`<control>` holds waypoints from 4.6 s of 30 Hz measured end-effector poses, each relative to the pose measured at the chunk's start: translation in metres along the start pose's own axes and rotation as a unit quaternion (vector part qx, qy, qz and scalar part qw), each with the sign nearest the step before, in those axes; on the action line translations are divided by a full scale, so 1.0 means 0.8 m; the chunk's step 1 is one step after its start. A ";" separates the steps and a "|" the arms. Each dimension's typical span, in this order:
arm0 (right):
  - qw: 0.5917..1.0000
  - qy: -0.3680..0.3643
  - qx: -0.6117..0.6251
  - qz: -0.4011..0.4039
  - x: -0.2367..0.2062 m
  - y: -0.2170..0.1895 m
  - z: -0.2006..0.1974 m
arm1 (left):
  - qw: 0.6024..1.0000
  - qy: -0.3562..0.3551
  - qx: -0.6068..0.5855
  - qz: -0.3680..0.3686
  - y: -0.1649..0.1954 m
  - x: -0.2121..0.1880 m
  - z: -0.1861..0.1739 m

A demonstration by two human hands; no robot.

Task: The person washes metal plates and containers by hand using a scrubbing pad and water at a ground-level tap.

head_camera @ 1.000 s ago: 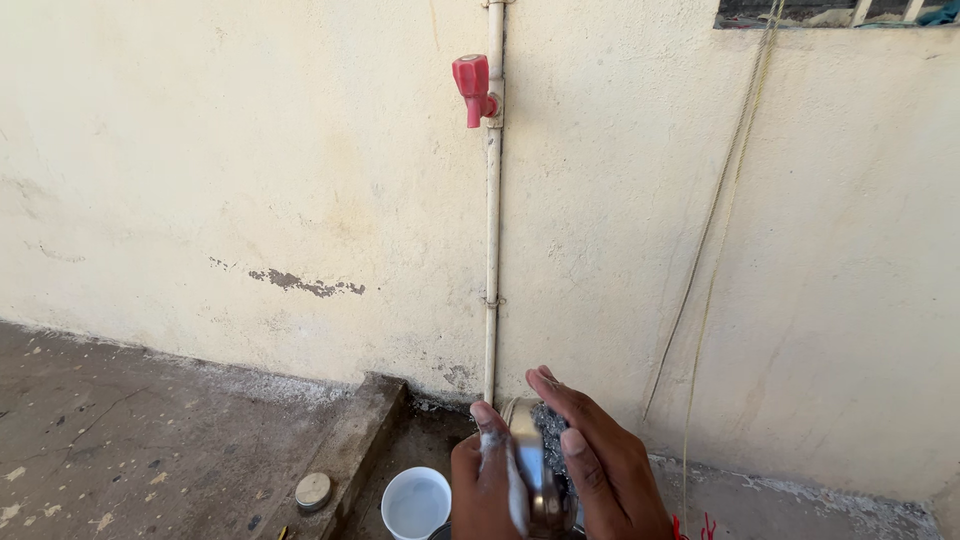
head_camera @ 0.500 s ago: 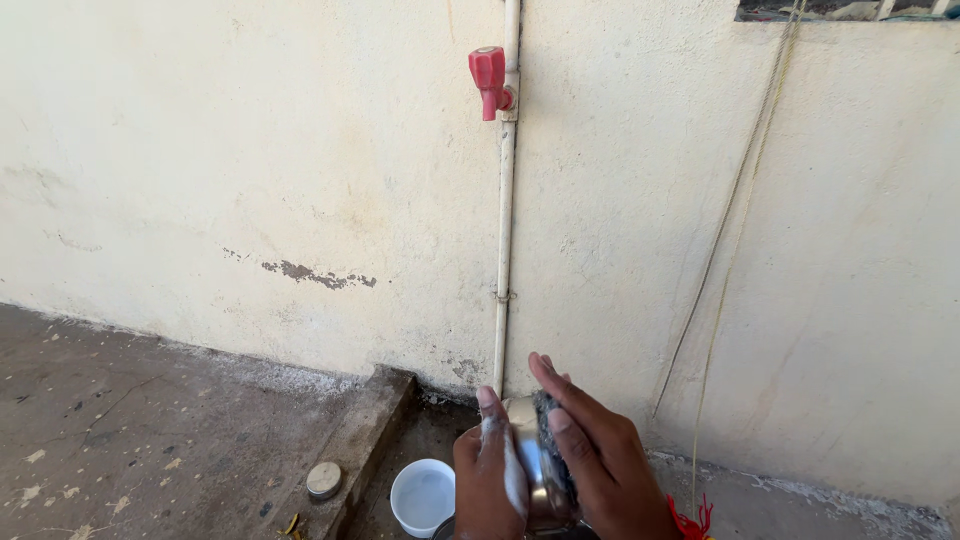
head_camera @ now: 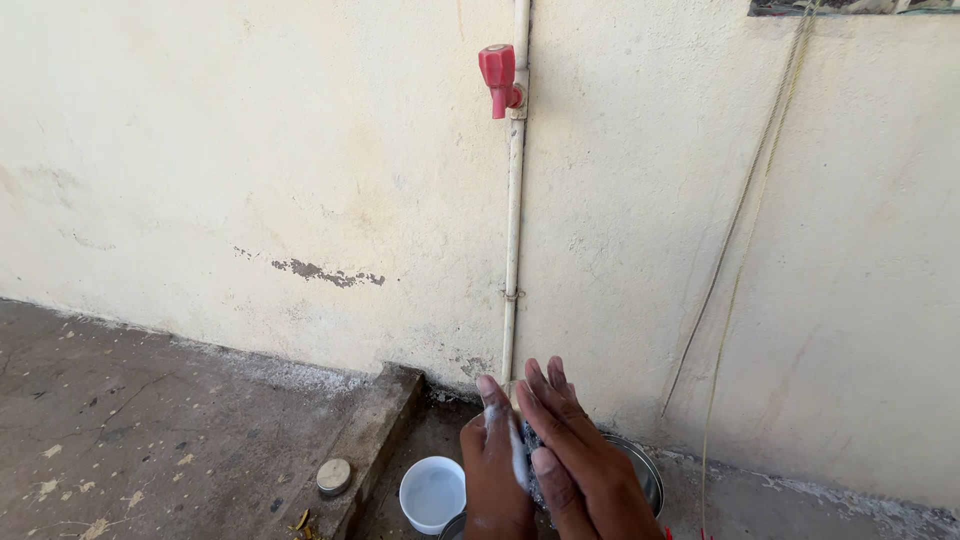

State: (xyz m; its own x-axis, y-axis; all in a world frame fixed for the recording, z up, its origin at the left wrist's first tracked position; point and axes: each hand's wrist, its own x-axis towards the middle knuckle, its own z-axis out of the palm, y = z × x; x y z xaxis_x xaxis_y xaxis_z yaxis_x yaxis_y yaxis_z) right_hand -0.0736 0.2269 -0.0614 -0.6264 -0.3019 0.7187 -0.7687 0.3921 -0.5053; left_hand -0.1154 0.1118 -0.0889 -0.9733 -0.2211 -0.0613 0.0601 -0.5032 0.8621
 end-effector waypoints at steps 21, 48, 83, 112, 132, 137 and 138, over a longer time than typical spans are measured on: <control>0.705 0.248 0.410 0.523 0.013 0.057 -0.020 | 0.987 0.083 -0.092 -0.105 0.080 -0.029 0.047; 0.997 0.040 -0.065 -0.032 0.015 -0.009 -0.034 | 0.995 -0.046 -0.067 -0.059 0.029 -0.022 0.017; 0.838 0.095 0.387 0.374 0.029 0.037 -0.038 | 0.989 -0.027 -0.027 -0.143 0.057 -0.035 0.017; 0.933 0.028 0.164 0.318 0.029 -0.010 -0.055 | 0.988 -0.113 0.100 -0.034 0.042 -0.004 -0.016; 0.951 0.019 0.117 0.286 0.024 -0.022 -0.054 | 0.988 -0.109 0.093 -0.059 0.059 -0.021 0.001; 0.945 0.028 0.099 0.311 0.025 -0.023 -0.056 | 0.985 -0.158 0.068 -0.003 0.050 -0.012 0.000; 0.953 0.021 0.078 0.292 0.025 -0.023 -0.056 | 0.985 -0.152 0.078 -0.003 0.049 -0.011 0.000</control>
State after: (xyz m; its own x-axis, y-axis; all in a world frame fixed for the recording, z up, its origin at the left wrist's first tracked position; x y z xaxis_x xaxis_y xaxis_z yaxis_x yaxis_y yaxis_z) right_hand -0.0661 0.2527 -0.0166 -0.9500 -0.0353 0.3104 -0.3028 0.3479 -0.8873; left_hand -0.1049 0.0940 -0.0549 -0.9964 0.0533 0.0666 0.0428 -0.3630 0.9308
